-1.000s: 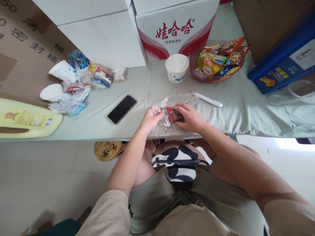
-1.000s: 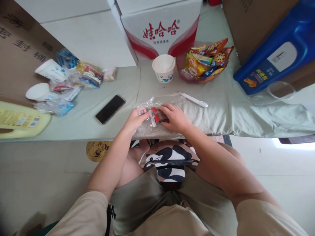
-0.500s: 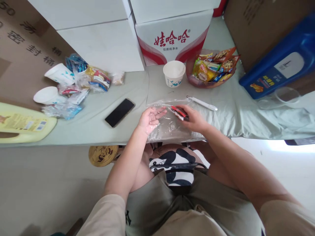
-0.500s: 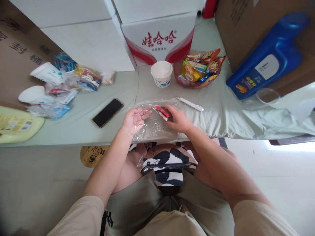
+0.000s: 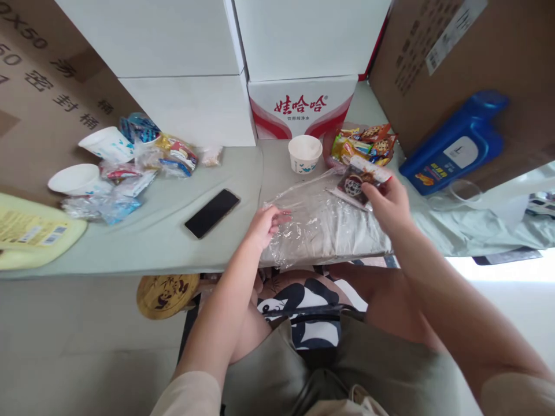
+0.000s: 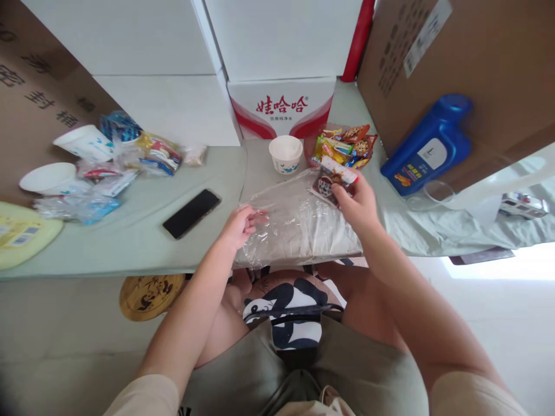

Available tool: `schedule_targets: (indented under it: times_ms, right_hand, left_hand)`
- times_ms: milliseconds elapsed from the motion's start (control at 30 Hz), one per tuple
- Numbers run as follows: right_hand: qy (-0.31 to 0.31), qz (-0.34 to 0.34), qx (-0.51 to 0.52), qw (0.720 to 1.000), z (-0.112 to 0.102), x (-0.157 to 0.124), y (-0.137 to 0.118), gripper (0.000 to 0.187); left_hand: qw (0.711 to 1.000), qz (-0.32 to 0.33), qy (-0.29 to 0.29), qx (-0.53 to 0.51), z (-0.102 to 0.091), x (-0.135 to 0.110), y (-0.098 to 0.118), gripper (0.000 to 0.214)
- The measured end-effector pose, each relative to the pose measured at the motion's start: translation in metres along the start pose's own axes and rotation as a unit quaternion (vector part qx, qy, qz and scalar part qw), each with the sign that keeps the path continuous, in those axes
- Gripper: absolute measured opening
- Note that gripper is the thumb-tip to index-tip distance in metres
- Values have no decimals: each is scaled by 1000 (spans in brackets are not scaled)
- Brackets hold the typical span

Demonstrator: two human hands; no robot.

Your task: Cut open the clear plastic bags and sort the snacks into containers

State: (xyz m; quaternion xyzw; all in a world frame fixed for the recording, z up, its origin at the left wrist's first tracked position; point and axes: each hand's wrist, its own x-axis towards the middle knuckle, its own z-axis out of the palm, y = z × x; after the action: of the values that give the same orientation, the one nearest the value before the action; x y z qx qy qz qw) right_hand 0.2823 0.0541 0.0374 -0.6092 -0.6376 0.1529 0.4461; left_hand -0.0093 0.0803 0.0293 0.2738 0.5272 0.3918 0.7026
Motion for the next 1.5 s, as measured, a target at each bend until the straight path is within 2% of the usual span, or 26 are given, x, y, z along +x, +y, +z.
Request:
schedule_targets:
  times_ms: [100, 167, 233, 333, 467, 533, 600, 700, 767, 833, 933, 1000, 1033, 1133, 1233, 1267, 1333, 1433, 1500]
  right_hand:
    - [115, 36, 49, 992, -24, 34, -15, 43]
    - [132, 43, 12, 990, -37, 61, -18, 42]
    - [98, 28, -66, 993, -47, 88, -14, 42]
    - [6, -1, -183, 983, -48, 122, -2, 41]
    - [-165, -24, -278, 946, -30, 154, 11, 29]
    - [-207, -16, -322, 924, -19, 162, 16, 34]
    - [-216, 4, -351, 911, -9, 164, 22, 40]
    - [-235, 32, -349, 906, 0, 157, 30, 46]
    - [-242, 7, -327, 914, 0, 148, 31, 50]
    - [-209, -47, -305, 928, -3, 135, 27, 52]
    - [-119, -110, -272, 949, -6, 108, 10, 55]
    - [-99, -139, -223, 960, 1, 83, -2, 64]
    - [-110, -157, -193, 962, 8, 71, -7, 69]
    - [-198, -198, -138, 950, 39, 44, -14, 84]
    - [-254, -169, -140, 942, 64, 39, -16, 89]
    - [-268, -153, -145, 940, 67, 39, -16, 86]
    - [-274, -136, -145, 941, 64, 38, -17, 68]
    - [-216, -156, -112, 957, 44, 18, -17, 26]
    - [-171, -159, -79, 969, 29, -6, -15, 13]
  left_hand:
    - [1000, 3, 3, 8, -3, 0, 3, 17]
    - [1000, 0, 0, 15, -3, 1, 5, 18]
    - [1000, -1, -4, 23, -3, 2, 6, 17]
    - [999, 0, -3, 38, -1, 3, 6, 15]
    - [998, -2, 3, 57, -1, 5, 5, 14]
    - [998, 0, 7, 62, -1, 5, 4, 13]
    - [998, 1, 8, 65, -2, 5, 4, 11]
    - [998, 4, 7, 69, -2, 4, 5, 10]
    - [997, 7, 6, 72, -2, 3, 6, 10]
    - [997, 7, 7, 77, -2, 3, 7, 9]
    - [996, 5, -2, 91, -2, 2, 7, 10]
    - [994, 9, -23, 108, -2, 2, 6, 13]
    - [992, 9, -37, 119, -2, 2, 5, 14]
    - [983, 4, -88, 159, -2, 0, 3, 18]
    - [972, -1, -138, 191, -4, -4, 2, 23]
    - [970, 0, -144, 196, -5, -5, 2, 24]
    - [971, 11, -137, 197, -8, -6, 4, 24]
    - [979, 31, -87, 181, -13, -3, 7, 20]
    - [984, 42, -42, 167, -18, 3, 9, 22]
